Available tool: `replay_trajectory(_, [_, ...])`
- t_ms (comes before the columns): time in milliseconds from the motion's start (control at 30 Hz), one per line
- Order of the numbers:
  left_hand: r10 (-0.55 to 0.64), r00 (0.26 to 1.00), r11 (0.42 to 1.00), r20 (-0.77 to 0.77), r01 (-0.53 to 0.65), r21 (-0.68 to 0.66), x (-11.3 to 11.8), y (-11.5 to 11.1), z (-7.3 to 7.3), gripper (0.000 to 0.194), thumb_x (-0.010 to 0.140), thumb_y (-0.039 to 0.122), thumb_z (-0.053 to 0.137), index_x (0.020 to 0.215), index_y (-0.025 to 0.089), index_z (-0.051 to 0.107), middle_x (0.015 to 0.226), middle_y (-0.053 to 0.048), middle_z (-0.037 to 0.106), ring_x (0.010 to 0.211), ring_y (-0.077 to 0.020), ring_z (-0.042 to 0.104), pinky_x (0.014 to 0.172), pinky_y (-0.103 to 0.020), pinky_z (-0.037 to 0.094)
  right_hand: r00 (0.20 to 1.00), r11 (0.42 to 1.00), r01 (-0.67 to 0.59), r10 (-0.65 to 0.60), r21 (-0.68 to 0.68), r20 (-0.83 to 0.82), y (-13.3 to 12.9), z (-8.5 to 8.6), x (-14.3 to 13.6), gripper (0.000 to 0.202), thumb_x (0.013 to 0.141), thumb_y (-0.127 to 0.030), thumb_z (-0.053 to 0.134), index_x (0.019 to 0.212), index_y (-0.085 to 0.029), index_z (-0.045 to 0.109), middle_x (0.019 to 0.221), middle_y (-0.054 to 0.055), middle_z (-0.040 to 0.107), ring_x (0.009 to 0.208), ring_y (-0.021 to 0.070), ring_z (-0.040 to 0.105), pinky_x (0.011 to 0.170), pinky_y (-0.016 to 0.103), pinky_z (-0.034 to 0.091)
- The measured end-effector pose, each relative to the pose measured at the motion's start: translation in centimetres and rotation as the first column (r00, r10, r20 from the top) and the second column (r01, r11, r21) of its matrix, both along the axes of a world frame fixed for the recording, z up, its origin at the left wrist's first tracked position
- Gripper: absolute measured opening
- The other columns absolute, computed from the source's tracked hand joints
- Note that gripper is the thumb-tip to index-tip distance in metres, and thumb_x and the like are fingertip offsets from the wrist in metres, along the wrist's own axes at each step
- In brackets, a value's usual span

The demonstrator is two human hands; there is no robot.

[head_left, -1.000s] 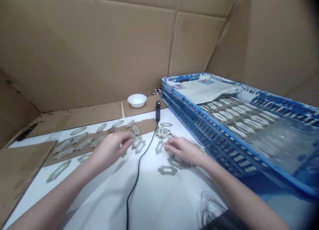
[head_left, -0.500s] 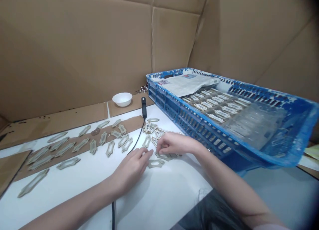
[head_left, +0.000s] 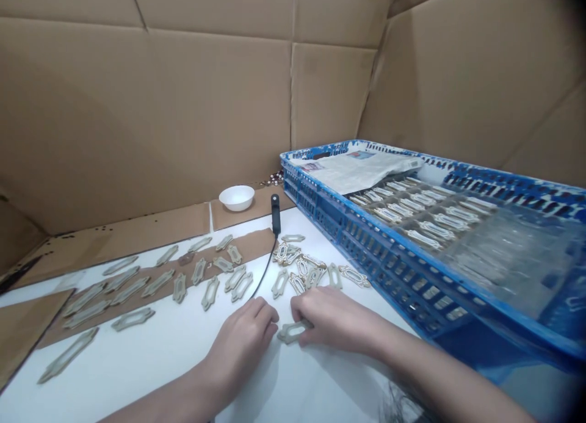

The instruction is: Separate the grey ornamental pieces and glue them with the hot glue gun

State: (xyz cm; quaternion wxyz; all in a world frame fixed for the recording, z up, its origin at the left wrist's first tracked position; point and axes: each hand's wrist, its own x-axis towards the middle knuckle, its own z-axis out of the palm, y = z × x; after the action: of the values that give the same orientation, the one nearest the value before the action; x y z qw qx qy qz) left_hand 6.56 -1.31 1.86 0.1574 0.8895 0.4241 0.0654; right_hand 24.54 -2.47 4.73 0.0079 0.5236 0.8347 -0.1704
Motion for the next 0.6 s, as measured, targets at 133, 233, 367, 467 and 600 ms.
replay_trajectory(133, [0.105, 0.994, 0.985, 0.026, -0.100, -0.142, 0.4, -0.6, 0.7, 0.019, 0.082, 0.015, 0.030, 0.079, 0.018, 0.048, 0.084, -0.003, 0.050, 0.076, -0.0155, 0.050, 0.066, -0.028, 0.041, 0.993, 0.998, 0.055, -0.059, -0.038, -0.107, 0.2, -0.1, 0.4, 0.014, 0.063, -0.028, 0.063, 0.073, -0.019, 0.059, 0.066, 0.000, 0.058, 0.059, 0.0118, 0.048, 0.047, 0.020, 0.022])
replay_trajectory(233, [0.132, 0.991, 0.978, -0.012, -0.132, -0.160, 0.4, -0.9, 0.6, 0.020, 0.081, 0.012, 0.028, 0.073, 0.017, 0.045, 0.080, -0.004, 0.049, 0.071, -0.0149, 0.049, 0.063, -0.028, 0.041, 0.945, 0.991, 0.127, -0.130, -0.028, -0.302, 0.6, 0.0, 0.5, 0.010, 0.066, -0.027, 0.058, 0.069, -0.018, 0.055, 0.061, -0.003, 0.052, 0.055, 0.0086, 0.043, 0.047, 0.019, 0.023])
replay_trajectory(367, [0.073, 0.997, 0.994, 0.013, -0.072, -0.086, 0.0, -0.8, 0.1, 0.019, 0.080, 0.010, 0.030, 0.085, 0.018, 0.048, 0.085, -0.004, 0.052, 0.073, -0.0146, 0.052, 0.063, -0.027, 0.042, 0.789, 0.966, 0.229, -0.258, -0.123, -0.557, 1.2, 0.1, 0.4, 0.013, 0.070, -0.029, 0.054, 0.070, -0.016, 0.051, 0.053, -0.005, 0.041, 0.049, 0.0065, 0.037, 0.046, 0.018, 0.025])
replay_trajectory(467, [-0.044, 0.999, 0.996, -0.005, 0.044, 0.080, -0.4, -1.0, -0.6, 0.023, 0.080, 0.008, 0.033, 0.088, 0.019, 0.051, 0.085, -0.004, 0.055, 0.075, -0.0154, 0.053, 0.064, -0.026, 0.043, 0.643, 0.939, 0.258, -0.341, -0.225, -0.685, 1.5, 0.3, 0.4, 0.016, 0.072, -0.031, 0.054, 0.068, -0.015, 0.050, 0.050, -0.006, 0.037, 0.048, 0.0065, 0.035, 0.045, 0.018, 0.025])
replay_trajectory(600, [-0.368, 0.929, 0.784, -0.040, 0.333, 0.524, -0.4, -2.8, -2.6, 0.019, 0.082, 0.013, 0.038, 0.090, 0.013, 0.055, 0.074, -0.005, 0.060, 0.067, -0.0172, 0.054, 0.064, -0.028, 0.043, 0.544, 0.931, 0.262, -0.359, -0.254, -0.758, 1.6, 0.5, 0.4, 0.018, 0.071, -0.032, 0.055, 0.068, -0.015, 0.050, 0.053, -0.005, 0.040, 0.050, 0.0068, 0.036, 0.047, 0.019, 0.027])
